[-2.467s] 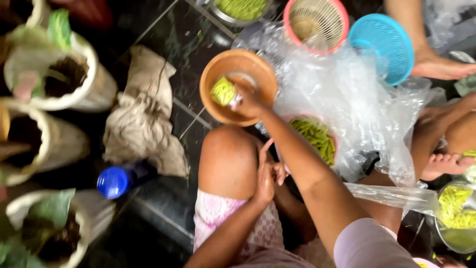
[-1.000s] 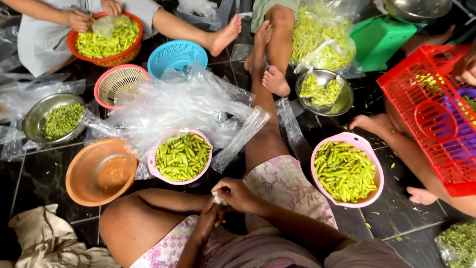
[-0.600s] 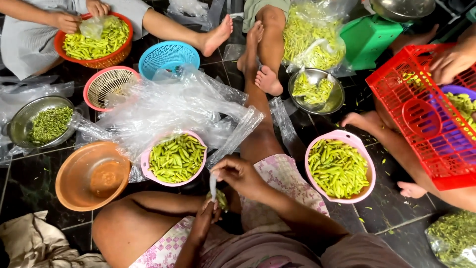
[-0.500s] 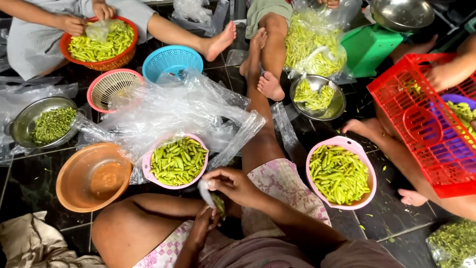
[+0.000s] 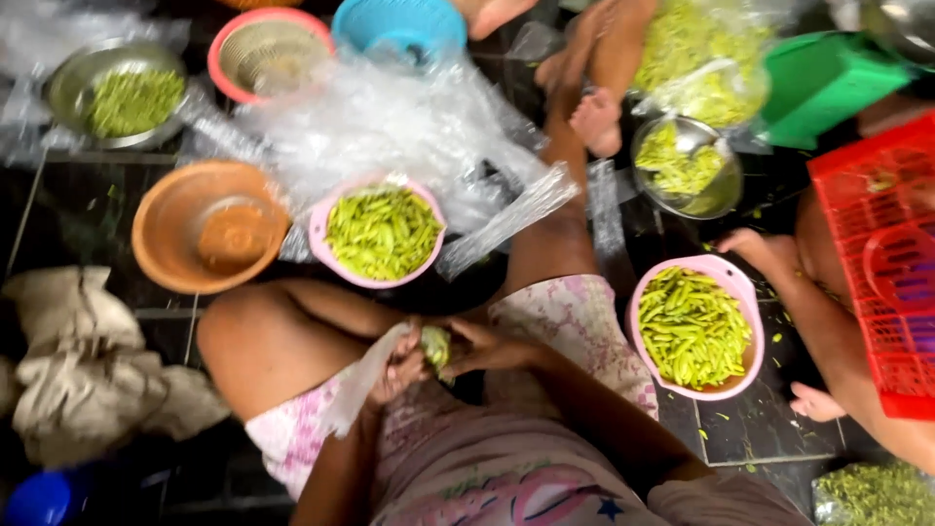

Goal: Sorting and packing green chilies into plastic bags using a small bowl for portioning

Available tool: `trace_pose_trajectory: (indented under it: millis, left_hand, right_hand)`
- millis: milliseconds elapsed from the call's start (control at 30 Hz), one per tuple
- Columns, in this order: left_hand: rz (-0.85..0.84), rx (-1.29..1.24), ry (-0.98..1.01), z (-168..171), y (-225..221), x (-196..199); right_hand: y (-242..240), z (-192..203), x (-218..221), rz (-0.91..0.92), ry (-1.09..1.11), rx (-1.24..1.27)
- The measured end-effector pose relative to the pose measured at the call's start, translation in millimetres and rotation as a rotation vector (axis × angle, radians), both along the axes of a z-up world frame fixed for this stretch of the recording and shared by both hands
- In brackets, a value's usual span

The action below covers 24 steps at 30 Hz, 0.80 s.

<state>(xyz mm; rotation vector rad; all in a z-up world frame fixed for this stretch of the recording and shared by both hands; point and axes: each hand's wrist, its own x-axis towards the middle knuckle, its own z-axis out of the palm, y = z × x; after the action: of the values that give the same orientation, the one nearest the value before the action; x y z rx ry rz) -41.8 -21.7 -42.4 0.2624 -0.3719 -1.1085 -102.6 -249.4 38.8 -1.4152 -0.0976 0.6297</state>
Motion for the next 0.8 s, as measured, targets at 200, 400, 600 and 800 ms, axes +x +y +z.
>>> trace_pose_trajectory:
  millis: [200,400,600,800]
  left_hand:
    - [0.081,0.466,0.079,60.9,2.8,3.6]
    - [0.253,0.235,0.251,4.0,6.6,1.9]
    - [0.365,0.224,0.254,31.7,0.1,1.1]
    - [0.472,0.314,0.169,-10.7,0.8,9.1]
  right_hand:
    - [-0.3,-33.5,-11.0,-0.125,-0.034,-0.010]
    - [-6.0,23.6,-16.3,-0.166,0.398,-0.192]
    - [-51.0,1.5,-27.5,-0.534,0.601,0.046]
    - [-43.6,43.1,-34.0,-0.606,0.334,0.086]
